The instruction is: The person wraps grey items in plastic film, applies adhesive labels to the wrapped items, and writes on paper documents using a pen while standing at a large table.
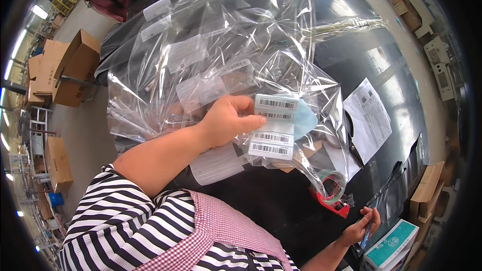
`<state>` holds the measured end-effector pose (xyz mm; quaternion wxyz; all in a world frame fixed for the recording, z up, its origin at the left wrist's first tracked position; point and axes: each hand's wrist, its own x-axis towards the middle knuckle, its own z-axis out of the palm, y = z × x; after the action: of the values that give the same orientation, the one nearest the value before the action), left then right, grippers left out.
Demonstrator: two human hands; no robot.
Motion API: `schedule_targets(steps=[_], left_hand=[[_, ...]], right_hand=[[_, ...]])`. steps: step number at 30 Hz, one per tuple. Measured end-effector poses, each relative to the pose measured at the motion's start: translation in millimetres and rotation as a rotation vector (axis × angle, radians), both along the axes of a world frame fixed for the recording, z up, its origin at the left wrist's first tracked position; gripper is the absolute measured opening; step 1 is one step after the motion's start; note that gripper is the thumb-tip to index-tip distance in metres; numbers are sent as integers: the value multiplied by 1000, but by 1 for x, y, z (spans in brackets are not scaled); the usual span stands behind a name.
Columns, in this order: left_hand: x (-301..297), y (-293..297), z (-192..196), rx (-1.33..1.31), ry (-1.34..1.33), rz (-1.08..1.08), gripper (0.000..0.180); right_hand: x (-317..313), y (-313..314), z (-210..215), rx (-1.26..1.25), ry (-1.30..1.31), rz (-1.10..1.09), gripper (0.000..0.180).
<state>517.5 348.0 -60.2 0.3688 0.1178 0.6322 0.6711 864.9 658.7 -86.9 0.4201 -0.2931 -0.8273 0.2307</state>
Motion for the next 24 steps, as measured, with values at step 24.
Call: schedule_targets(steps=[24], left_hand=[[-2, 1, -3, 10, -32, 1, 23]], right_hand=[[-1, 2, -6, -27, -17, 10, 17]])
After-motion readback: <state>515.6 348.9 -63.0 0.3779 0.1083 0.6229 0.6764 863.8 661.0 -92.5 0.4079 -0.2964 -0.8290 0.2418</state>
